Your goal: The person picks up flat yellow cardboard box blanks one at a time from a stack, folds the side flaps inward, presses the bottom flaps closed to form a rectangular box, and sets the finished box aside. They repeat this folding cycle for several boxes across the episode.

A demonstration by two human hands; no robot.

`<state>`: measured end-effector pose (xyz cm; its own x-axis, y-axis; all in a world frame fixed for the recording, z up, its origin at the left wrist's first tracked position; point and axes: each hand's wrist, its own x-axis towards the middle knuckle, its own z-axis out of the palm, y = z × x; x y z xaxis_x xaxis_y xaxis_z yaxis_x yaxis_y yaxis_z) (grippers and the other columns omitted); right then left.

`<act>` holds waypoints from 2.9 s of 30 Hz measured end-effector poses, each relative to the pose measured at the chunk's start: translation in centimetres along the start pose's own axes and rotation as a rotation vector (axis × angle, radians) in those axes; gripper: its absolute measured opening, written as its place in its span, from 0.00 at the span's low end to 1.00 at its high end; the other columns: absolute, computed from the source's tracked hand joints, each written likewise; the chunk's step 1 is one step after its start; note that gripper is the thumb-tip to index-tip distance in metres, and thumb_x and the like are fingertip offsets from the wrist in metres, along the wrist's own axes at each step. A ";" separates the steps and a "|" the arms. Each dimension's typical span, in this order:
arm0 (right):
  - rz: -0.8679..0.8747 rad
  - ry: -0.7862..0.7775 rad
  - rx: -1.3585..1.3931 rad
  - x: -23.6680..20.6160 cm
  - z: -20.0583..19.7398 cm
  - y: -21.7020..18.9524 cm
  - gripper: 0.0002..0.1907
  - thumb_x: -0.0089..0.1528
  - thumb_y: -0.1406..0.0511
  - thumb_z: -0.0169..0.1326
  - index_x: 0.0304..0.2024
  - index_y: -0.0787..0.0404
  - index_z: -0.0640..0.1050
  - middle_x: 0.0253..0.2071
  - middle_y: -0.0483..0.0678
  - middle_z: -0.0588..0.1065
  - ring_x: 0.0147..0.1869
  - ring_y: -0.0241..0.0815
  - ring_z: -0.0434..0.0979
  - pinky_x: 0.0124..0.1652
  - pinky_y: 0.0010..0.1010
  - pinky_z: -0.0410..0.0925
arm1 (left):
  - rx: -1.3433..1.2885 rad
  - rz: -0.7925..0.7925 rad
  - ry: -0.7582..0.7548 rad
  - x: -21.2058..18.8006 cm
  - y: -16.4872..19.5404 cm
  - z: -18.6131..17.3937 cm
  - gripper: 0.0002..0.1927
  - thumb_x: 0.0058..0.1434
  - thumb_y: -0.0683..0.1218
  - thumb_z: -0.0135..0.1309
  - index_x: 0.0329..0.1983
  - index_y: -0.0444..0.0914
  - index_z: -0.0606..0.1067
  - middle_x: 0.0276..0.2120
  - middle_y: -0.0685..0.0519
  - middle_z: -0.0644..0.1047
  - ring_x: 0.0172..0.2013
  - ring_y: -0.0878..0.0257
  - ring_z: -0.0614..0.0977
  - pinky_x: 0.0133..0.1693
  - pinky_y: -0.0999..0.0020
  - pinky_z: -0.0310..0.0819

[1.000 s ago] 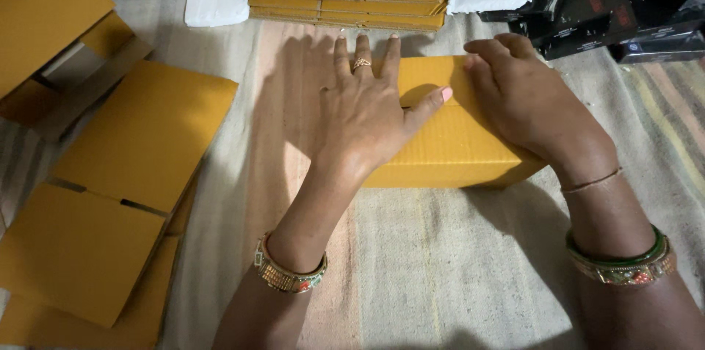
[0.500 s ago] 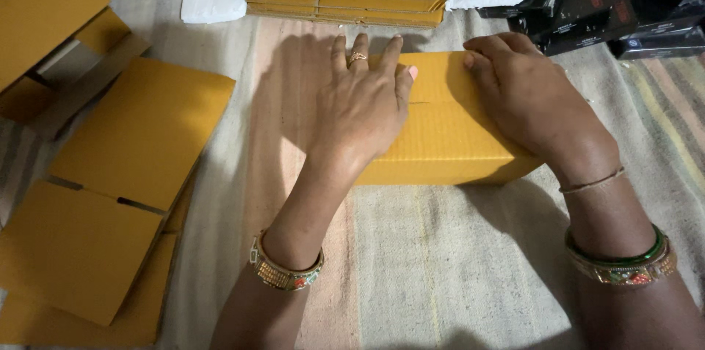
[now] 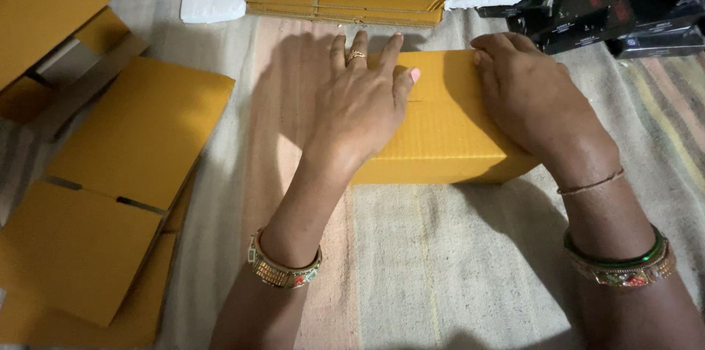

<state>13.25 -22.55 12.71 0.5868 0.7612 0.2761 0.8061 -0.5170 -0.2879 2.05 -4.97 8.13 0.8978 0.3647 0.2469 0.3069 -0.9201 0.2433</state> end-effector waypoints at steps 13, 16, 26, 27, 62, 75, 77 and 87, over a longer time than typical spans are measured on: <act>-0.068 -0.014 0.002 -0.1 -0.5 -0.4 0.24 0.74 0.55 0.38 0.62 0.63 0.74 0.60 0.60 0.74 0.52 0.63 0.79 0.51 0.51 0.72 | 0.006 -0.051 0.017 0.1 -0.1 -0.1 0.35 0.76 0.68 0.28 0.79 0.48 0.55 0.74 0.34 0.55 0.73 0.31 0.48 0.69 0.33 0.50; -0.010 0.010 -0.025 -0.4 -0.6 -0.9 0.23 0.74 0.56 0.37 0.62 0.62 0.73 0.61 0.59 0.74 0.52 0.66 0.79 0.51 0.52 0.72 | -0.079 -0.115 -0.053 -0.1 0.0 -0.4 0.36 0.73 0.68 0.28 0.79 0.49 0.55 0.75 0.34 0.53 0.74 0.33 0.47 0.67 0.34 0.54; -0.017 -0.299 0.089 0.0 -1.5 1.7 0.39 0.64 0.44 0.44 0.72 0.55 0.61 0.74 0.61 0.54 0.79 0.61 0.52 0.61 0.51 0.62 | -0.200 -0.180 -0.347 -0.7 1.5 -5.8 0.45 0.60 0.74 0.41 0.76 0.54 0.47 0.76 0.46 0.42 0.74 0.44 0.35 0.69 0.42 0.37; -0.084 -0.304 0.125 0.0 -1.8 2.5 0.38 0.66 0.45 0.45 0.73 0.56 0.61 0.76 0.62 0.52 0.80 0.60 0.48 0.62 0.52 0.59 | -0.269 -0.167 -0.369 -0.9 0.9 -6.0 0.42 0.62 0.70 0.42 0.76 0.55 0.46 0.76 0.47 0.41 0.74 0.47 0.33 0.68 0.42 0.33; 0.529 -0.477 0.331 -0.8 -1.6 6.2 0.50 0.59 0.35 0.44 0.80 0.44 0.57 0.59 0.60 0.78 0.53 0.56 0.85 0.45 0.48 0.78 | -0.846 -0.287 -0.625 -1.2 -9.6 -2.0 0.62 0.43 0.80 0.49 0.72 0.36 0.62 0.61 0.35 0.73 0.56 0.45 0.81 0.47 0.52 0.81; 0.490 -0.472 0.352 -0.7 -1.0 7.6 0.51 0.57 0.34 0.46 0.78 0.45 0.62 0.56 0.62 0.78 0.50 0.56 0.85 0.39 0.46 0.80 | -0.953 -0.349 -0.306 -3.9 -7.1 -1.3 0.49 0.57 0.75 0.48 0.66 0.33 0.72 0.55 0.38 0.80 0.49 0.55 0.83 0.47 0.63 0.78; 0.556 -0.462 0.312 -0.8 -1.0 7.4 0.50 0.56 0.35 0.46 0.77 0.45 0.64 0.51 0.63 0.79 0.47 0.57 0.86 0.41 0.46 0.79 | -0.996 -0.387 -0.313 -4.1 -7.0 -1.4 0.48 0.57 0.74 0.48 0.64 0.32 0.73 0.54 0.36 0.80 0.48 0.52 0.83 0.46 0.60 0.77; 0.537 -0.448 0.316 -0.9 -1.2 6.9 0.50 0.57 0.34 0.47 0.78 0.45 0.64 0.48 0.63 0.79 0.45 0.56 0.84 0.40 0.48 0.77 | -0.897 -0.444 -0.421 -3.9 -7.2 -1.1 0.55 0.52 0.78 0.42 0.66 0.30 0.69 0.66 0.35 0.69 0.68 0.45 0.67 0.66 0.54 0.58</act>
<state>18.38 -27.26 11.57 0.7506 0.5579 -0.3542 0.3196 -0.7756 -0.5443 -4.05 0.43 6.48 0.8522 0.4042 -0.3322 0.4420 -0.2164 0.8705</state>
